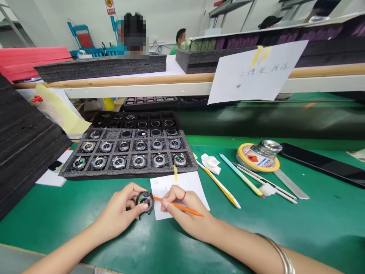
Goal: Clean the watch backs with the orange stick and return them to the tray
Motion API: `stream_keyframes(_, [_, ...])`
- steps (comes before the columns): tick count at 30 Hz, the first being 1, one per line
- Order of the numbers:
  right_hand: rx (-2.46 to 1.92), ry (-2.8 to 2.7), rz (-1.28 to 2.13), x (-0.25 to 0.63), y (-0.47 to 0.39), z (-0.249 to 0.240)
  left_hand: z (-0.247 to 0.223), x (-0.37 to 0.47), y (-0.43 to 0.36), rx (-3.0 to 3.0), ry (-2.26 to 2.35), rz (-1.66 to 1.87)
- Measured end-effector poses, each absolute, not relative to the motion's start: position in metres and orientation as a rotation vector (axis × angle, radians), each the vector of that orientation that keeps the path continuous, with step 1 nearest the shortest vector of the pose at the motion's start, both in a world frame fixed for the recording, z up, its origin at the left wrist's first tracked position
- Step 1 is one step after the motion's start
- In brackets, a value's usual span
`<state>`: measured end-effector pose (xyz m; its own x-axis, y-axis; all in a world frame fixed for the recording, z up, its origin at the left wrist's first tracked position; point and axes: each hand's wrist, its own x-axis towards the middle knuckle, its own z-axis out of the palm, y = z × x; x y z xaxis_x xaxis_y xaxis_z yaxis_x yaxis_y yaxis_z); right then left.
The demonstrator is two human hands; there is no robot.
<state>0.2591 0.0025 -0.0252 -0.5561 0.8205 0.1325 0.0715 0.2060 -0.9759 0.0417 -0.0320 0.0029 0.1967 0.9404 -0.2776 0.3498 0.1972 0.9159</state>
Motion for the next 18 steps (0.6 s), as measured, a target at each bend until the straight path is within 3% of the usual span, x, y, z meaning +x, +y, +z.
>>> stream_keyframes(18, [-0.748,-1.762,1.407,0.2600,0.0041,-0.0283,0.0062,0.0414,-0.0271,1.335,1.363,0.626])
